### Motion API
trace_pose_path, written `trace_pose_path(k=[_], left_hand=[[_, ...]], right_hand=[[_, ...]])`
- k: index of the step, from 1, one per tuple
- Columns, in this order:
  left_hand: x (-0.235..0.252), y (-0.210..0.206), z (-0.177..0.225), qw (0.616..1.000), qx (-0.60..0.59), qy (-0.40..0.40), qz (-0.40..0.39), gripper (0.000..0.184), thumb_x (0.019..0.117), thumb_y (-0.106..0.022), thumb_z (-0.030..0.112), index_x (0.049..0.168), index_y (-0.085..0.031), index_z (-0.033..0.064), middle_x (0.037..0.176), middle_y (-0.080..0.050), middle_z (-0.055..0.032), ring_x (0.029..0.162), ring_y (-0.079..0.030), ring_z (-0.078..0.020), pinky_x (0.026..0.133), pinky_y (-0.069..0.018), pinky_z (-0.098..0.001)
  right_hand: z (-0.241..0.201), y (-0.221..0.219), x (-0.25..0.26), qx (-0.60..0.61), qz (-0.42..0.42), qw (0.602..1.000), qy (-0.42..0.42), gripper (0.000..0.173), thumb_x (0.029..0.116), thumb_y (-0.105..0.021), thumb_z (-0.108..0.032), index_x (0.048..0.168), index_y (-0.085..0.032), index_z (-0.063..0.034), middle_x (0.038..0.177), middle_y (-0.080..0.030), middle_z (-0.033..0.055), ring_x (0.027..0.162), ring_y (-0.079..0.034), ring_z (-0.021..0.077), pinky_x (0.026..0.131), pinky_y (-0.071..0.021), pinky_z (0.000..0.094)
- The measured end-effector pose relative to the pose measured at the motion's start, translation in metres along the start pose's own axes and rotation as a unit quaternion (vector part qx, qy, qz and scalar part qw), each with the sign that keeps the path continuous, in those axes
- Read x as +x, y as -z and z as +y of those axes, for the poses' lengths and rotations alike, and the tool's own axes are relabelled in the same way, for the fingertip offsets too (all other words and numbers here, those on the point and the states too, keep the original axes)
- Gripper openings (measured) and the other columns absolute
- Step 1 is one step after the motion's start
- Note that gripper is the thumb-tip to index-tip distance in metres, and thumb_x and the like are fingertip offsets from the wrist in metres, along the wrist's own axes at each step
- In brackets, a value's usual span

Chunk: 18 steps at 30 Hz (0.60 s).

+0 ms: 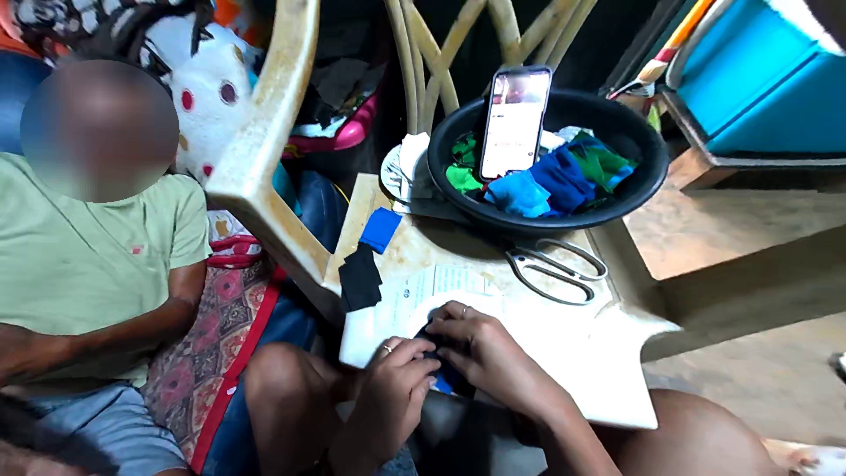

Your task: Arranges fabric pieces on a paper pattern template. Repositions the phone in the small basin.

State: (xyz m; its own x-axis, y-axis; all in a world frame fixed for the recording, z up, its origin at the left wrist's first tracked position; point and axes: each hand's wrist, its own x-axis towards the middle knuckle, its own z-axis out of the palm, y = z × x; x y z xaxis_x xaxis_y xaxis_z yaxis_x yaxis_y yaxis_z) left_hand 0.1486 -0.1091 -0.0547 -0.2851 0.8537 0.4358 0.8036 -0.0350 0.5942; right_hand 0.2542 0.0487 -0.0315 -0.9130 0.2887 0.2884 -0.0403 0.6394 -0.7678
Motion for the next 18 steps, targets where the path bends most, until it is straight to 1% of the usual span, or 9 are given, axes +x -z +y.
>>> trace_pose_path(k=[2,3,5,7,8,10,12,15,18], left_hand=[[0.01,0.011,-0.004,0.999,-0.041,0.009,-0.01,0.014,0.0827,-0.072,0.003,0.094,-0.079,-0.0007,0.107,-0.075,-0.0136,0.096,-0.072,-0.0206,0.087,-0.0573,-0.0298],[0.018,0.019,-0.006,0.998,-0.058,0.022,-0.006,0.012,0.0829,-0.073,0.001,0.093,-0.078,-0.0031,0.105,-0.075,-0.0157,0.091,-0.073,-0.0185,0.081,-0.0593,-0.0271],[0.044,0.037,-0.014,0.998,-0.041,0.043,0.024,0.013,0.0848,-0.07,-0.002,0.095,-0.075,-0.0076,0.105,-0.073,-0.0202,0.087,-0.072,-0.0195,0.078,-0.0596,-0.0283],[0.074,0.05,-0.03,0.997,0.031,0.052,0.051,0.014,0.0881,-0.068,-0.002,0.099,-0.075,-0.0079,0.108,-0.072,-0.0221,0.092,-0.072,-0.0249,0.082,-0.0597,-0.0343],[0.089,0.056,-0.04,0.995,0.064,0.059,0.045,0.015,0.09,-0.067,-0.001,0.101,-0.075,-0.0073,0.112,-0.072,-0.0225,0.098,-0.072,-0.029,0.088,-0.0587,-0.0393],[0.115,0.064,-0.062,0.993,0.093,0.072,0.002,0.017,0.0944,-0.065,0.001,0.105,-0.076,-0.0063,0.119,-0.07,-0.0221,0.112,-0.068,-0.0336,0.1,-0.0537,-0.0458],[0.135,0.069,-0.077,0.989,0.103,0.073,-0.071,0.017,0.0963,-0.063,-0.001,0.107,-0.074,-0.0077,0.123,-0.068,-0.0228,0.119,-0.065,-0.035,0.105,-0.0496,-0.0464],[0.152,0.073,-0.088,0.977,0.115,0.07,-0.168,0.017,0.0963,-0.063,-0.002,0.106,-0.074,-0.0086,0.122,-0.069,-0.0233,0.12,-0.064,-0.0344,0.106,-0.0479,-0.0456],[0.156,0.072,-0.093,0.971,0.12,0.066,-0.196,0.015,0.0958,-0.065,0.002,0.104,-0.075,-0.0066,0.118,-0.07,-0.0218,0.116,-0.066,-0.0326,0.104,-0.0496,-0.0446]], right_hand=[[0.0,0.002,0.001,0.009,-0.012,1.0,-0.019,0.025,0.0763,-0.071,0.009,0.1,-0.076,0.0043,0.103,-0.067,0.0199,0.081,-0.067,0.0219,0.074,-0.0572,0.0308],[0.0,0.003,0.002,0.014,-0.016,0.999,-0.029,0.027,0.0753,-0.072,0.01,0.101,-0.076,0.0045,0.104,-0.067,0.0202,0.082,-0.067,0.0222,0.074,-0.0574,0.0313],[-0.003,0.003,0.003,0.017,-0.023,0.998,-0.049,0.03,0.075,-0.073,0.011,0.105,-0.075,0.0057,0.107,-0.066,0.0214,0.084,-0.067,0.0237,0.077,-0.0573,0.0332],[-0.004,0.003,0.003,0.013,-0.022,0.998,-0.054,0.031,0.0748,-0.073,0.011,0.106,-0.075,0.0062,0.107,-0.066,0.0221,0.086,-0.067,0.0246,0.078,-0.0569,0.034],[-0.004,0.003,0.002,0.013,-0.024,0.998,-0.055,0.031,0.0751,-0.073,0.011,0.106,-0.075,0.0062,0.108,-0.066,0.0221,0.086,-0.067,0.0246,0.079,-0.0569,0.034],[-0.003,0.002,0.002,0.012,-0.021,0.999,-0.049,0.031,0.0745,-0.073,0.011,0.105,-0.075,0.0058,0.107,-0.066,0.0219,0.086,-0.067,0.0243,0.078,-0.0572,0.0335],[-0.003,0.001,0.001,0.013,-0.02,0.999,-0.048,0.032,0.0742,-0.074,0.011,0.105,-0.075,0.0058,0.107,-0.066,0.0219,0.085,-0.067,0.0242,0.077,-0.057,0.0333],[-0.004,0.003,0.0,0.014,-0.028,0.998,-0.057,0.032,0.075,-0.074,0.01,0.107,-0.075,0.0057,0.109,-0.066,0.0217,0.085,-0.066,0.0237,0.077,-0.0567,0.0328],[-0.003,0.003,0.001,0.02,-0.032,0.998,-0.057,0.031,0.0757,-0.073,0.01,0.107,-0.075,0.0055,0.109,-0.065,0.0215,0.085,-0.066,0.0228,0.076,-0.0566,0.0319]])
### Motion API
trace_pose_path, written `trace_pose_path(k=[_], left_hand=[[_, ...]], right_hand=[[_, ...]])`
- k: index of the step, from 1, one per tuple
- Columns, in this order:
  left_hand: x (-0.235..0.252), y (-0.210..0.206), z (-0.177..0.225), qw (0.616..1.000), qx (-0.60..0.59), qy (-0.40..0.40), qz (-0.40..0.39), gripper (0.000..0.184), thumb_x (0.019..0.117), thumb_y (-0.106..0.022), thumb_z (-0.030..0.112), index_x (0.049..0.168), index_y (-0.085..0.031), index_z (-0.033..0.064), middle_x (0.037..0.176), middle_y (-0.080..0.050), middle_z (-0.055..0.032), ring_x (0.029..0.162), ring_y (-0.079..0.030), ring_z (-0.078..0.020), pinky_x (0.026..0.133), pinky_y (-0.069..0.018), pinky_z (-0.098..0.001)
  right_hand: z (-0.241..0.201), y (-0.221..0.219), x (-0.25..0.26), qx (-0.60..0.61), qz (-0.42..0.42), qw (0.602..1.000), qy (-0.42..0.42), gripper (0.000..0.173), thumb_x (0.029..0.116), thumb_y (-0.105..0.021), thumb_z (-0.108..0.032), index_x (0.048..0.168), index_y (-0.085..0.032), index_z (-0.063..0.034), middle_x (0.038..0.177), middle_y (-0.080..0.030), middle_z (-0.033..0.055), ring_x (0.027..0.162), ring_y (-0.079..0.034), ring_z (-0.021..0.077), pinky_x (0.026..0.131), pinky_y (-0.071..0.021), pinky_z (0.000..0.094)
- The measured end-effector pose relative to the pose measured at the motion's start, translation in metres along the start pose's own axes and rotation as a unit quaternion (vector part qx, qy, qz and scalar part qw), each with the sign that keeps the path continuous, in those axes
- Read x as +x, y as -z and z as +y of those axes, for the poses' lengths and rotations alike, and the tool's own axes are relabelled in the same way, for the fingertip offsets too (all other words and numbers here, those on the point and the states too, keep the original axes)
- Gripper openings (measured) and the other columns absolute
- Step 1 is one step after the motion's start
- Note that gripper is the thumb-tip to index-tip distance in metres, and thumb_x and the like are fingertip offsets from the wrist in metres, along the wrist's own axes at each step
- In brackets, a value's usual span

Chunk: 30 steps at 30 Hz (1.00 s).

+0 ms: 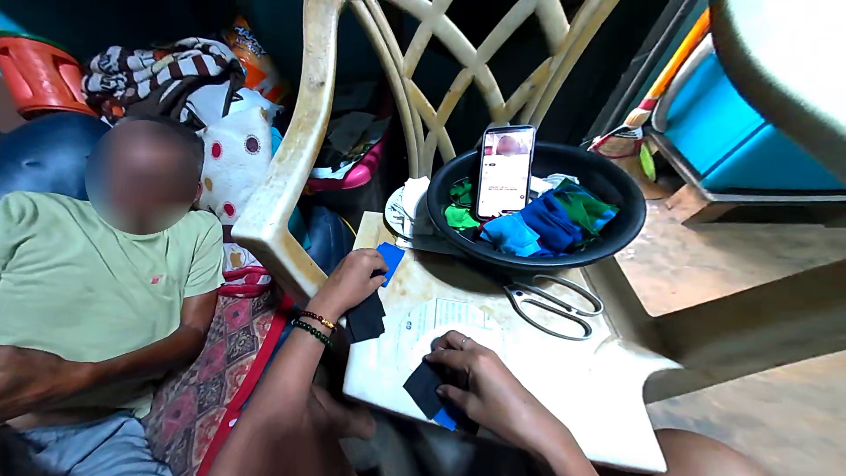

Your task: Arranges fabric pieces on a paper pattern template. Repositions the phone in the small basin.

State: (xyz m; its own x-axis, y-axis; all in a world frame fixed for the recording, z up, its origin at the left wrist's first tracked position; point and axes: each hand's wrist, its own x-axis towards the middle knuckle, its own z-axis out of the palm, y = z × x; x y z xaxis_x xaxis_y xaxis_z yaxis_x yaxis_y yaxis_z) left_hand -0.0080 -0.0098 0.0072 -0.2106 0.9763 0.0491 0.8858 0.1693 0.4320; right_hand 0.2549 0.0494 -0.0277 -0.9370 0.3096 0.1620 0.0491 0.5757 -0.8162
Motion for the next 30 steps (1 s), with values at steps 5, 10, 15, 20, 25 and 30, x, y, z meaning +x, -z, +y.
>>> trace_pose_path(k=[5,10,15,20,25,30], left_hand=[[0.003,0.0,0.002,1.0,0.017,0.001,-0.019,0.015,0.0967,-0.065,0.004,0.101,-0.076,-0.0047,0.115,-0.07,-0.0205,0.116,-0.064,-0.0321,0.104,-0.0482,-0.0443],[0.005,0.001,0.0,1.0,0.006,0.0,-0.018,0.015,0.0968,-0.063,0.002,0.096,-0.075,-0.0065,0.114,-0.07,-0.0214,0.113,-0.065,-0.0323,0.102,-0.0491,-0.0442],[0.006,0.004,0.003,0.998,-0.024,0.051,-0.035,0.016,0.0988,-0.061,0.004,0.097,-0.074,-0.006,0.119,-0.067,-0.0196,0.114,-0.063,-0.0289,0.102,-0.0483,-0.0431],[0.007,0.002,0.002,0.995,-0.071,0.075,-0.015,0.015,0.0975,-0.061,0.003,0.095,-0.073,-0.0063,0.119,-0.067,-0.0195,0.11,-0.063,-0.0262,0.098,-0.0495,-0.0397],[0.007,0.001,0.001,0.989,-0.114,0.097,0.002,0.015,0.0967,-0.062,0.001,0.091,-0.072,-0.0075,0.117,-0.065,-0.0199,0.106,-0.063,-0.0232,0.094,-0.0503,-0.0358],[0.01,0.004,0.003,0.988,-0.105,0.108,-0.028,0.014,0.098,-0.061,0.002,0.094,-0.071,-0.0078,0.119,-0.064,-0.0202,0.11,-0.062,-0.0256,0.098,-0.0491,-0.0381]], right_hand=[[0.001,0.0,0.001,-0.002,-0.002,1.0,0.0,0.032,0.0759,-0.073,0.01,0.107,-0.075,0.0054,0.108,-0.065,0.0209,0.081,-0.065,0.021,0.073,-0.0564,0.0296],[0.001,0.0,0.001,-0.001,-0.001,1.0,0.0,0.031,0.0762,-0.073,0.009,0.107,-0.075,0.0052,0.108,-0.065,0.0212,0.081,-0.065,0.021,0.074,-0.0557,0.0293],[0.001,0.0,0.001,-0.004,-0.001,1.0,0.003,0.03,0.0771,-0.073,0.009,0.107,-0.075,0.0055,0.107,-0.065,0.0215,0.081,-0.065,0.0214,0.073,-0.056,0.0297],[0.0,-0.001,0.003,-0.032,0.042,0.997,0.049,0.022,0.0799,-0.072,0.003,0.101,-0.077,0.0032,0.101,-0.069,0.0191,0.081,-0.068,0.0234,0.075,-0.0573,0.0322],[-0.007,0.002,0.046,-0.124,0.041,0.991,0.033,0.026,0.0917,-0.061,0.004,0.114,-0.074,0.0029,0.113,-0.066,0.0259,0.105,-0.064,0.0439,0.091,-0.0535,0.0537],[-0.008,0.013,0.106,-0.21,-0.083,0.973,-0.039,0.042,0.1013,-0.048,0.001,0.14,-0.062,-0.0058,0.137,-0.055,0.0304,0.126,-0.051,0.0497,0.104,-0.042,0.0589]])
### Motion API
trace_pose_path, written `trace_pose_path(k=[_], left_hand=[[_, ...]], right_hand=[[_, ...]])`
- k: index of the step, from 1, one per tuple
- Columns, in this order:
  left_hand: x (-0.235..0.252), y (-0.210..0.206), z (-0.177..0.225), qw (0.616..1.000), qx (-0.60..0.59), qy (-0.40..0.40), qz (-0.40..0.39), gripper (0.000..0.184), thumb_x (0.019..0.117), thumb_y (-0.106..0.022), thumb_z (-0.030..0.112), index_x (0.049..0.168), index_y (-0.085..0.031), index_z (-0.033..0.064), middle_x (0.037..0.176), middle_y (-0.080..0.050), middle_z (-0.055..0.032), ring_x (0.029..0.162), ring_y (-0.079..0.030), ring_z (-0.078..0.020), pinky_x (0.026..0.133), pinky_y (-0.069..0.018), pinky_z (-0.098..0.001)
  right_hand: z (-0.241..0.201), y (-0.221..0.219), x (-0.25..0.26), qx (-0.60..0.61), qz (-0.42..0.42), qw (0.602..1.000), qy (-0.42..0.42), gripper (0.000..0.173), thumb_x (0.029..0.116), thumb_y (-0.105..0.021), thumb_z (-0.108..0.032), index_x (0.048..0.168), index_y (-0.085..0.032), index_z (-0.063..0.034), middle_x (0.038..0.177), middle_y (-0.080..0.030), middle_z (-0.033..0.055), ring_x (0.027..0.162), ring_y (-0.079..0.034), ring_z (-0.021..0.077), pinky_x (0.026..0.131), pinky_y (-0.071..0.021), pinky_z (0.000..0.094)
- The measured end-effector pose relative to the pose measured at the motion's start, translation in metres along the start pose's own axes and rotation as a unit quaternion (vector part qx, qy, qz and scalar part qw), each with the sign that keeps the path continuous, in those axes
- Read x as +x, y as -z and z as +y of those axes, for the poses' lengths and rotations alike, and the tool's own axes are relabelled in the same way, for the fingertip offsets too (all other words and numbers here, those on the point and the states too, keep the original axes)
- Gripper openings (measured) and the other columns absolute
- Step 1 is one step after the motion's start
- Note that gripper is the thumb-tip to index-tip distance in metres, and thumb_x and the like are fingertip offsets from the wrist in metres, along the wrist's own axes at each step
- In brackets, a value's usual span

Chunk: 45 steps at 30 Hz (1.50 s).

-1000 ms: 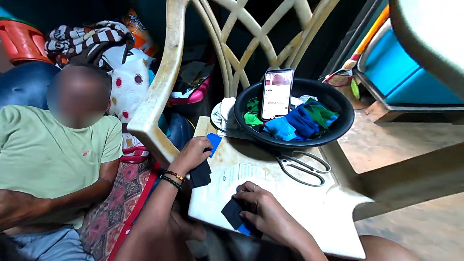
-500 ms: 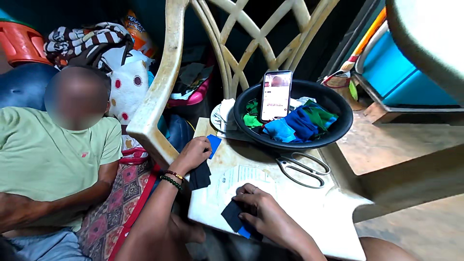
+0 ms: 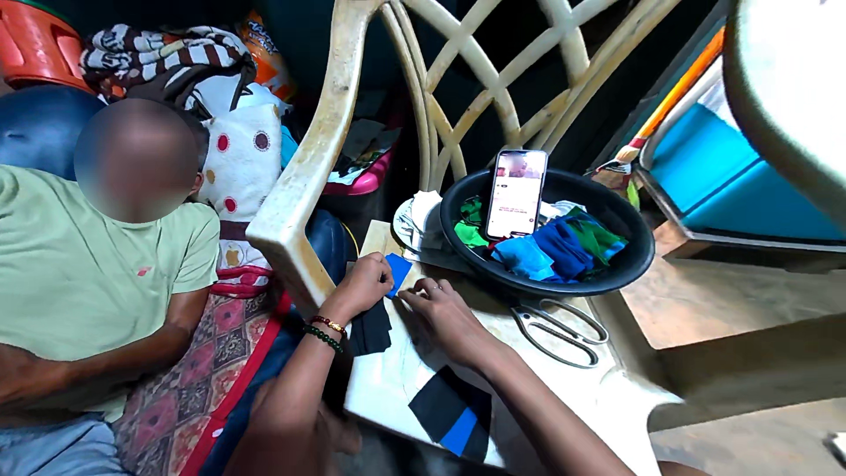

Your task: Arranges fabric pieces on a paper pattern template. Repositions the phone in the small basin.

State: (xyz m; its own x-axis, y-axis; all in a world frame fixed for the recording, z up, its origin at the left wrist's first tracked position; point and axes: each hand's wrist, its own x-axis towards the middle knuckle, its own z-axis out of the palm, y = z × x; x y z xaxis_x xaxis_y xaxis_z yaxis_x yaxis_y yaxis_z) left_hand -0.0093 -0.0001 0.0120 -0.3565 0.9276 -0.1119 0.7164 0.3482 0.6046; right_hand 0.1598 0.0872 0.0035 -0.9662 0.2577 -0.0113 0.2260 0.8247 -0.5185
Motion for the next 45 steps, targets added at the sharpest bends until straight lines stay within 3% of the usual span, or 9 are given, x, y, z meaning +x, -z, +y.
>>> trace_pose_path(k=[14,19,25,31,37,39,41,43,45], left_hand=[[0.006,0.009,0.007,0.999,0.008,0.027,-0.025,0.02,0.1037,-0.052,0.004,0.101,-0.067,-0.0095,0.112,-0.063,-0.023,0.108,-0.061,-0.0321,0.097,-0.0473,-0.0466],[0.01,0.011,0.01,0.988,-0.068,0.126,0.063,0.017,0.1048,-0.053,0.008,0.107,-0.062,-0.006,0.096,-0.062,-0.0199,0.088,-0.06,-0.0284,0.082,-0.0488,-0.0456],[0.026,0.006,0.006,0.911,-0.247,0.203,0.259,0.024,0.1058,-0.051,0.013,0.111,-0.061,-0.008,0.105,-0.062,-0.0251,0.095,-0.06,-0.0325,0.085,-0.0488,-0.0494],[0.032,0.008,0.01,0.864,-0.332,0.12,0.359,0.022,0.1058,-0.047,0.012,0.108,-0.06,-0.0056,0.101,-0.059,-0.0203,0.092,-0.057,-0.029,0.083,-0.0483,-0.0484],[-0.016,0.013,0.039,0.867,-0.423,0.026,0.263,0.017,0.1042,-0.042,0.003,0.094,-0.055,0.0016,0.085,-0.056,-0.0064,0.075,-0.058,-0.013,0.071,-0.0522,-0.0305],[-0.04,0.011,0.051,0.846,-0.485,0.019,0.223,0.02,0.104,-0.038,0.001,0.092,-0.053,0.0045,0.082,-0.06,-0.0035,0.073,-0.062,-0.0108,0.069,-0.0549,-0.0276],[-0.06,0.002,0.055,0.825,-0.531,0.018,0.193,0.023,0.1015,-0.034,0.001,0.089,-0.052,0.0077,0.082,-0.065,-0.0017,0.074,-0.066,-0.0099,0.07,-0.0572,-0.0273],[-0.075,-0.01,0.056,0.806,-0.562,0.022,0.185,0.025,0.0997,-0.033,0.001,0.086,-0.052,0.0104,0.08,-0.067,-0.0001,0.073,-0.068,-0.0094,0.07,-0.0588,-0.0271],[-0.087,-0.023,0.055,0.795,-0.577,0.03,0.184,0.025,0.0998,-0.032,0.0,0.089,-0.052,0.0102,0.08,-0.068,0.0002,0.073,-0.07,-0.0093,0.069,-0.0601,-0.0269]], right_hand=[[0.005,0.0,0.02,0.001,-0.028,1.0,0.007,0.036,0.1035,-0.05,-0.007,0.135,-0.067,-0.0064,0.149,-0.047,0.0303,0.132,-0.046,0.0514,0.106,-0.0377,0.0614],[0.007,0.0,0.021,0.014,-0.022,1.0,-0.002,0.033,0.1031,-0.055,-0.012,0.133,-0.068,-0.0088,0.156,-0.037,0.03,0.141,-0.037,0.0514,0.109,-0.0342,0.0634],[0.008,0.008,0.023,0.056,-0.056,0.997,-0.011,0.036,0.1046,-0.056,-0.018,0.138,-0.064,-0.0072,0.162,-0.034,0.0242,0.152,-0.023,0.0472,0.116,-0.0248,0.0638],[0.011,0.009,0.027,0.083,-0.076,0.993,-0.024,0.04,0.0999,-0.064,-0.012,0.139,-0.061,-0.0066,0.163,-0.03,0.0249,0.151,-0.021,0.048,0.117,-0.0247,0.0644],[0.005,0.017,0.017,0.11,-0.034,0.993,-0.012,0.041,0.0943,-0.069,-0.008,0.133,-0.062,0.0022,0.157,-0.037,0.0304,0.15,-0.026,0.0484,0.118,-0.0251,0.0612],[0.003,0.019,0.001,0.237,0.003,0.971,-0.01,0.055,0.0853,-0.069,0.005,0.137,-0.053,0.0076,0.145,-0.051,0.0239,0.14,-0.043,0.0332,0.116,-0.0357,0.0455],[0.003,0.014,-0.016,0.433,0.032,0.901,0.003,0.051,0.0755,-0.062,0.013,0.124,-0.048,0.0032,0.118,-0.06,0.0076,0.109,-0.062,0.0097,0.092,-0.0534,0.0256],[0.005,0.006,-0.032,0.594,0.026,0.803,0.037,0.046,0.0727,-0.057,0.011,0.112,-0.043,-0.009,0.103,-0.067,-0.005,0.092,-0.069,0.0038,0.079,-0.0585,0.023],[0.009,-0.001,-0.048,0.663,0.024,0.746,0.063,0.045,0.0782,-0.059,0.004,0.116,-0.04,-0.0115,0.104,-0.07,-0.0036,0.095,-0.072,0.0093,0.086,-0.0602,0.0302]])
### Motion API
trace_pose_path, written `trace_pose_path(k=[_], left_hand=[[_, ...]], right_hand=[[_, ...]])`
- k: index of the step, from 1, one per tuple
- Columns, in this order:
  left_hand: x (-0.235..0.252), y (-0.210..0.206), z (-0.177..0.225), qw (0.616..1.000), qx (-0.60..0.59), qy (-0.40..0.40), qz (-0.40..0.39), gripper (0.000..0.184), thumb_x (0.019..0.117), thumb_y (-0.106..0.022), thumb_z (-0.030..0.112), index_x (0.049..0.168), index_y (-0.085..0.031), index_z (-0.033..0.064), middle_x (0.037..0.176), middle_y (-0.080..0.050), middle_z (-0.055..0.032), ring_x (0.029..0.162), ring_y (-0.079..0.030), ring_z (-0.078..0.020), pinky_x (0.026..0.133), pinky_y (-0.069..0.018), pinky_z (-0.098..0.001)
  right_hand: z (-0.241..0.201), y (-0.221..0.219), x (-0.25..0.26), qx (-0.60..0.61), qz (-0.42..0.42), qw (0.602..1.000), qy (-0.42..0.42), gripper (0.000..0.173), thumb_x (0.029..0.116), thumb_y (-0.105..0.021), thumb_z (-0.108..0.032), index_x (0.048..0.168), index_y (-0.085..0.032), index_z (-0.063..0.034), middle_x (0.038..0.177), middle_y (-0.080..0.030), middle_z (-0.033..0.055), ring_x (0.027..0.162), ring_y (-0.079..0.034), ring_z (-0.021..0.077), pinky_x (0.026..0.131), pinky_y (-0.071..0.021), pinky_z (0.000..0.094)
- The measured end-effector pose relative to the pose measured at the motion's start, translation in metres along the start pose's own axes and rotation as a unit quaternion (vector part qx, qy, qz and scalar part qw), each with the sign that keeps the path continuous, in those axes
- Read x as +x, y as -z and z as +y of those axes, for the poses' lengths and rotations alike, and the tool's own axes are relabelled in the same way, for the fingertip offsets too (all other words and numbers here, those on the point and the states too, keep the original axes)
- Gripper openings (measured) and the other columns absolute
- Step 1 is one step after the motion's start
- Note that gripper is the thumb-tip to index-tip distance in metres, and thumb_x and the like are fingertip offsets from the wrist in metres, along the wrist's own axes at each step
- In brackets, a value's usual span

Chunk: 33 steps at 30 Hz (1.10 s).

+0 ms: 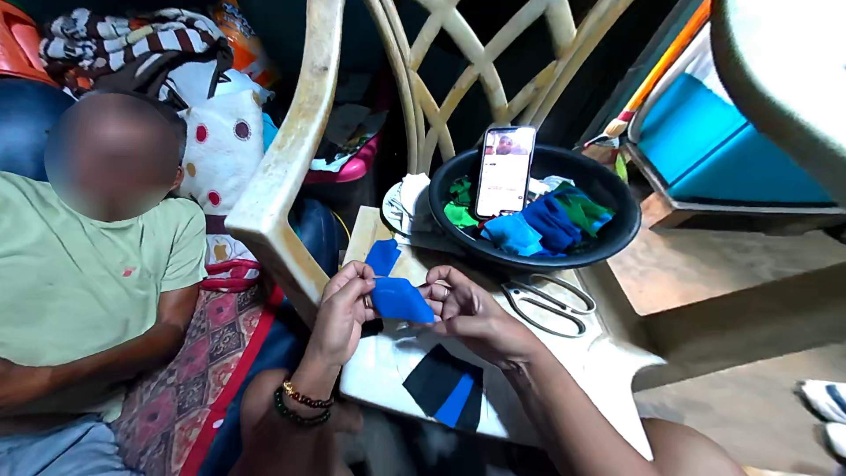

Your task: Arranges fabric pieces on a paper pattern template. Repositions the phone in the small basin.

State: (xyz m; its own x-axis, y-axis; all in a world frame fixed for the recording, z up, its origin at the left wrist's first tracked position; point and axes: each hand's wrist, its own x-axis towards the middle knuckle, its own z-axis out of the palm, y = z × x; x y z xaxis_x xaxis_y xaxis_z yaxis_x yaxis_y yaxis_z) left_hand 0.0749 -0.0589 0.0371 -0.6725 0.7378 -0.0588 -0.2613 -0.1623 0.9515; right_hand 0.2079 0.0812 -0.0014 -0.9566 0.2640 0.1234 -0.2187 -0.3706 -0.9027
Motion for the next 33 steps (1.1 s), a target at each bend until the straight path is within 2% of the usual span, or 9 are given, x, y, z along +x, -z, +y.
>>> trace_pose_path(k=[3,6,7,9,12,14,17,22,33], left_hand=[[-0.017,-0.001,-0.015,1.0,-0.004,0.01,0.012,0.024,0.1011,-0.033,0.001,0.091,-0.053,0.009,0.08,-0.067,0.0006,0.072,-0.069,-0.0087,0.068,-0.061,-0.027],[-0.034,-0.003,-0.029,1.0,-0.007,0.001,0.012,0.022,0.1015,-0.036,-0.001,0.095,-0.054,0.0097,0.08,-0.069,0.0013,0.072,-0.071,-0.0082,0.069,-0.0626,-0.0274],[-0.04,-0.002,-0.035,1.0,0.001,-0.009,0.008,0.019,0.1002,-0.04,-0.002,0.098,-0.054,0.0101,0.079,-0.069,0.0024,0.072,-0.071,-0.0068,0.07,-0.062,-0.0259],[-0.049,0.001,-0.045,0.998,0.048,-0.048,-0.002,0.02,0.0936,-0.053,-0.008,0.104,-0.051,0.0098,0.083,-0.073,0.0041,0.076,-0.071,-0.0038,0.071,-0.0593,-0.0219],[-0.06,0.007,-0.06,0.984,0.136,-0.113,-0.01,0.023,0.0839,-0.065,-0.01,0.101,-0.056,0.0027,0.09,-0.071,0.0029,0.076,-0.068,-0.0014,0.072,-0.0592,-0.0188],[-0.065,0.007,-0.066,0.971,0.205,-0.12,0.0,0.01,0.0834,-0.068,-0.006,0.093,-0.067,-0.0029,0.089,-0.071,0.0,0.072,-0.064,0.0027,0.067,-0.0552,-0.0133],[-0.068,0.008,-0.071,0.951,0.292,-0.097,0.017,0.009,0.0858,-0.071,0.0,0.094,-0.074,-0.0036,0.092,-0.071,-0.0054,0.072,-0.063,0.0033,0.066,-0.0542,-0.011],[-0.071,0.009,-0.077,0.922,0.373,-0.104,0.028,0.011,0.0843,-0.075,0.005,0.094,-0.076,-0.0004,0.095,-0.07,-0.0072,0.073,-0.063,0.002,0.064,-0.0528,-0.0102],[-0.073,0.005,-0.087,0.872,0.453,-0.182,0.034,0.015,0.0807,-0.077,0.006,0.093,-0.076,-0.0029,0.09,-0.068,-0.0123,0.067,-0.062,-0.0023,0.06,-0.0516,-0.0113]], right_hand=[[0.004,-0.004,-0.019,-0.009,0.04,0.999,0.022,0.032,0.0886,-0.063,-0.002,0.112,-0.045,-0.0138,0.097,-0.072,-0.0063,0.087,-0.071,0.0054,0.084,-0.0597,0.0257],[0.008,-0.009,-0.034,-0.135,0.107,0.984,0.036,0.017,0.0854,-0.067,0.002,0.092,-0.064,-0.0131,0.086,-0.069,-0.0113,0.075,-0.064,-0.004,0.07,-0.0545,0.0148],[0.011,-0.008,-0.039,-0.173,0.111,0.978,0.04,0.014,0.0849,-0.068,0.002,0.088,-0.07,-0.0119,0.09,-0.069,-0.0101,0.076,-0.063,-0.0048,0.069,-0.0533,0.0132],[0.012,-0.005,-0.048,-0.23,0.102,0.967,0.046,0.012,0.0859,-0.068,0.0,0.089,-0.075,-0.0084,0.097,-0.071,-0.007,0.081,-0.064,-0.005,0.072,-0.0546,0.0121],[0.01,-0.002,-0.055,-0.296,0.08,0.952,0.028,0.011,0.0882,-0.068,-0.003,0.096,-0.076,-0.0041,0.1,-0.07,-0.0037,0.082,-0.064,-0.005,0.074,-0.0552,0.0111],[0.01,0.001,-0.057,-0.337,0.069,0.939,0.009,0.013,0.0888,-0.068,-0.006,0.099,-0.076,-0.0027,0.101,-0.069,-0.0012,0.081,-0.064,-0.0048,0.073,-0.055,0.0109],[0.015,0.003,-0.056,-0.403,0.061,0.913,-0.007,0.013,0.0895,-0.068,-0.006,0.098,-0.077,-0.0027,0.1,-0.069,0.0015,0.083,-0.065,-0.0028,0.075,-0.0553,0.0124],[0.019,0.001,-0.054,-0.47,0.064,0.88,-0.003,0.009,0.0876,-0.07,-0.006,0.092,-0.077,-0.004,0.094,-0.068,0.0026,0.085,-0.065,0.0008,0.076,-0.0548,0.015],[0.023,0.002,-0.053,-0.509,0.071,0.858,0.011,0.009,0.0838,-0.072,-0.004,0.091,-0.077,-0.0027,0.09,-0.066,0.004,0.079,-0.063,0.003,0.07,-0.053,0.0155]])
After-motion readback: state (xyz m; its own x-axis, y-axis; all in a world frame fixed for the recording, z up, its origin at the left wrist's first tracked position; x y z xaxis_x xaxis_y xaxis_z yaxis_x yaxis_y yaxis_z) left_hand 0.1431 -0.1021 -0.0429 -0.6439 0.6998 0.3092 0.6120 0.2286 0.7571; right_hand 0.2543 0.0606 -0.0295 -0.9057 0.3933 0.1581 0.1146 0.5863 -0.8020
